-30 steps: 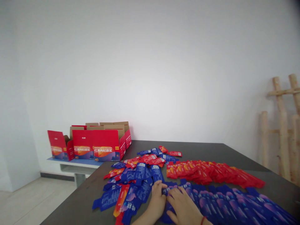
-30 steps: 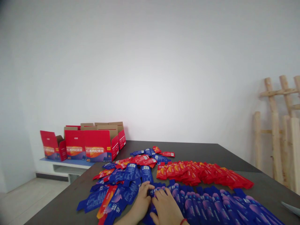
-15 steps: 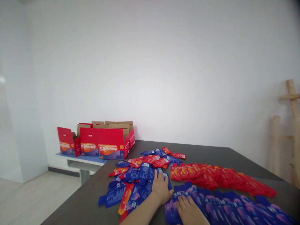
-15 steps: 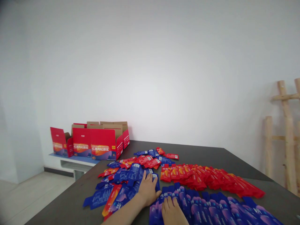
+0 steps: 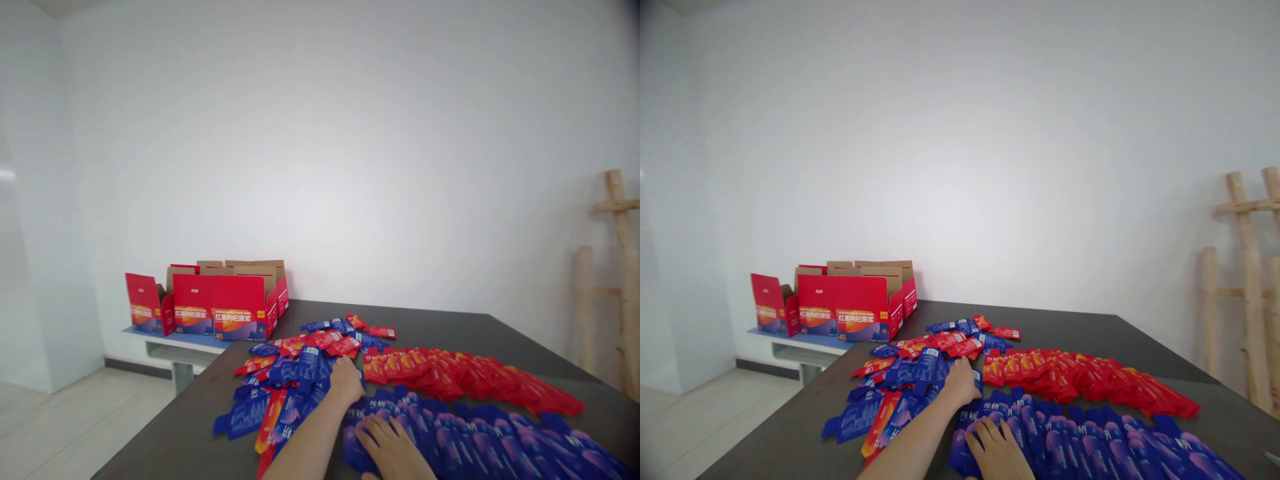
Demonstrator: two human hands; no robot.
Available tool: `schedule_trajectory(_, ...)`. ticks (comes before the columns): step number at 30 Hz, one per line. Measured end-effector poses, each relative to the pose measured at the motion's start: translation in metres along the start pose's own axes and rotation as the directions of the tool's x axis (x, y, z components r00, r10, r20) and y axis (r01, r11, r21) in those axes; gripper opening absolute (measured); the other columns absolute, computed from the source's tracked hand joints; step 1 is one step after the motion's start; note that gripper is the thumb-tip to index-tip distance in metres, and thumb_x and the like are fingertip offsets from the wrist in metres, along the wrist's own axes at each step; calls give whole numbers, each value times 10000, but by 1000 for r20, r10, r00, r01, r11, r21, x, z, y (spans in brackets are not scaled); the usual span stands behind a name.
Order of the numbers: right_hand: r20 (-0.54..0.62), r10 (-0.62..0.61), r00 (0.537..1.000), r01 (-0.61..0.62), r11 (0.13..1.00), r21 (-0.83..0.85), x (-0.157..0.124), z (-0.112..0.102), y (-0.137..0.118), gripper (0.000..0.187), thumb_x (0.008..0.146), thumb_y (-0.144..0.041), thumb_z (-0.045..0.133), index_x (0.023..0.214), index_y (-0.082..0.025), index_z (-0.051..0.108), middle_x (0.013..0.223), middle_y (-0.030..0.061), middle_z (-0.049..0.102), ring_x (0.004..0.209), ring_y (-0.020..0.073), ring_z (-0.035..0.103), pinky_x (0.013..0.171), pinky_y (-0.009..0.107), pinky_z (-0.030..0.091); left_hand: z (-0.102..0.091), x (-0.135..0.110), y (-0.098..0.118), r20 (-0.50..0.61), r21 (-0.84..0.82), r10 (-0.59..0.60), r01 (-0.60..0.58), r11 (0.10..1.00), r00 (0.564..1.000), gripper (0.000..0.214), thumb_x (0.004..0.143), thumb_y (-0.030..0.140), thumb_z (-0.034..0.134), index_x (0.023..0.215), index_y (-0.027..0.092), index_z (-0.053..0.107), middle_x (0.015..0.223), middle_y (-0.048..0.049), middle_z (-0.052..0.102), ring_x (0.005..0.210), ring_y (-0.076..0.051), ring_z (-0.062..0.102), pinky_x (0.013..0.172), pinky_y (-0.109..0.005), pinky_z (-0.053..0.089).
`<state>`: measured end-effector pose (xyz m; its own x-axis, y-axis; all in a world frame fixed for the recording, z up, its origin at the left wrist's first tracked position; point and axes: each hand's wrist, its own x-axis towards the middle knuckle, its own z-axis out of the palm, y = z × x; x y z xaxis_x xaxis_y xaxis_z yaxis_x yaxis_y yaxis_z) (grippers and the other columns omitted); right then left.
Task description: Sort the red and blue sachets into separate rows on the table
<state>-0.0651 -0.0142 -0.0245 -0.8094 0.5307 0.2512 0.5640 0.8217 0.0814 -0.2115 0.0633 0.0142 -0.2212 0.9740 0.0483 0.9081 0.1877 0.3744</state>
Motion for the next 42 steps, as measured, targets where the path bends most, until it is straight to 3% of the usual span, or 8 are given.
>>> schedule_trajectory(9,73,84,994,-95,984,152,-2,-6,-2,607,786,-521,574,1309,-222,502,1331,120,537,1229,345,462,1025,517,360,-19,20,-17,-186,-504,107,-188,843,977,230,757,132,553,977,162,610,1025,-63,682,986,-196,620,863,-286,446)
schedule_trajectory(16,-20,244,969,-207,859,469,-3,-14,5,491,825,-447,509,1239,-188,565,1308,130,553,1254,311,434,1081,502,258,-38,-33,-30,-356,-724,268,-446,527,895,84,736,168,577,818,179,589,923,-46,685,873,-187,631,818,-298,465)
schedule_trajectory(23,323,556,766,-282,-160,946,32,-29,12,488,829,-582,381,1001,-178,594,944,96,679,739,186,645,640,311,490,-22,-75,-42,-476,-725,355,-588,359,805,50,737,192,589,785,198,576,937,-45,636,895,-201,589,823,-326,449)
schedule_trajectory(26,332,494,804,-191,-313,930,46,-35,12,383,749,-520,537,937,-188,570,820,40,657,726,162,627,642,277,477,-23,-80,-41,-474,-646,456,-650,400,753,168,707,97,516,817,207,578,957,-42,617,930,-200,563,857,-338,426)
schedule_trajectory(29,223,557,800,-230,-58,971,55,-40,21,336,654,-242,599,983,-191,551,740,-20,614,724,154,599,698,276,472,-24,-78,-46,-419,-556,568,-695,457,709,372,620,-1,390,851,211,591,1049,-49,592,1012,-195,527,908,-340,393)
schedule_trajectory(32,151,608,779,-395,290,872,65,-45,32,387,600,-73,517,971,-167,574,694,-39,574,663,132,571,666,249,458,-20,-72,-59,-392,-507,479,-619,600,786,431,535,-18,331,826,205,557,937,-34,587,919,-173,542,839,-300,413)
schedule_trajectory(38,226,580,783,-522,414,746,73,-44,29,623,726,-126,413,1347,-152,358,787,4,647,464,125,567,496,265,474,-28,-74,-80,-225,-139,316,-351,926,922,406,606,-3,374,901,200,565,980,-36,597,984,-176,530,882,-286,385)
schedule_trajectory(42,123,561,818,-548,697,462,65,-39,26,620,711,-94,484,1327,-124,425,1112,136,641,918,211,644,810,333,491,-40,-87,-78,-147,219,238,-203,954,960,337,725,129,457,1031,154,595,1082,-110,599,1053,-268,509,902,-387,364)
